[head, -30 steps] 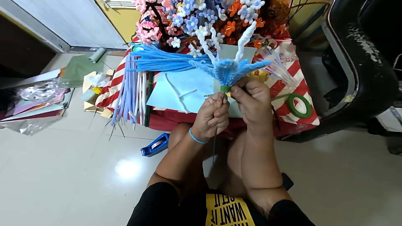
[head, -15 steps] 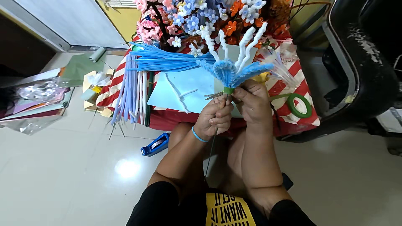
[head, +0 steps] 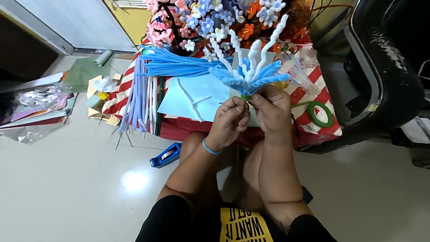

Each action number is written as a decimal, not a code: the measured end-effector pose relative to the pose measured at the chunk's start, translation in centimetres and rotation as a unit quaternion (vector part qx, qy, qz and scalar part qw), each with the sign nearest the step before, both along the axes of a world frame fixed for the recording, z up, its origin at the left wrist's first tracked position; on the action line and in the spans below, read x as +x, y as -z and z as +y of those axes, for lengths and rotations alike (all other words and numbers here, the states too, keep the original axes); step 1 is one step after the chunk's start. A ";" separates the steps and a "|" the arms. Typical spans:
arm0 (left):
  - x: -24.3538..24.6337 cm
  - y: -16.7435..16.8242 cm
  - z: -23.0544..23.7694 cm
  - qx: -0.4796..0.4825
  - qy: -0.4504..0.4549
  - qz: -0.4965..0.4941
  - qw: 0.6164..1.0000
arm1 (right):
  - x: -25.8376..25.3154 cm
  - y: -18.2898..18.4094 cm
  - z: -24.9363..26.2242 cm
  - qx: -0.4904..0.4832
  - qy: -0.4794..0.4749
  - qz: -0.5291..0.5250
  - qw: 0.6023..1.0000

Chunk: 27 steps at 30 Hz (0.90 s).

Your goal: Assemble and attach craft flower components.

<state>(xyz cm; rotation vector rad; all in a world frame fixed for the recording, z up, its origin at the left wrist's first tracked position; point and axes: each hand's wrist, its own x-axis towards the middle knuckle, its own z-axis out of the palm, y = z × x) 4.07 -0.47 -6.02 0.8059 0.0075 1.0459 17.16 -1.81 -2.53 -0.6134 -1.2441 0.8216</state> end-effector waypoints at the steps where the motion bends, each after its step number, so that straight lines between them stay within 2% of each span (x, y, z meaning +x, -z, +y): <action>1: 0.0 0.0 0.0 0.001 0.002 -0.003 1.000 | 0.0 0.0 -0.1 0.003 0.005 -0.002 1.000; 8: -0.1 -0.3 -0.2 0.024 0.019 -0.014 0.999 | 0.0 -0.2 -0.4 0.017 0.014 0.004 1.000; 15: 0.2 -0.4 -1.0 0.044 -0.108 0.035 0.993 | 0.2 -0.4 -0.5 0.035 0.040 -0.039 0.998; 19: 0.4 -0.2 -1.1 0.040 -0.138 0.034 0.989 | -0.1 -0.5 -0.6 0.055 0.093 -0.083 0.991; 23: 0.3 -0.4 -1.2 0.007 -0.109 0.022 0.994 | -0.3 -0.7 -0.7 0.051 0.133 -0.121 0.982; 27: 0.0 -0.3 -0.9 -0.028 -0.018 -0.017 0.999 | -0.5 -0.8 -0.8 0.040 0.137 -0.127 0.982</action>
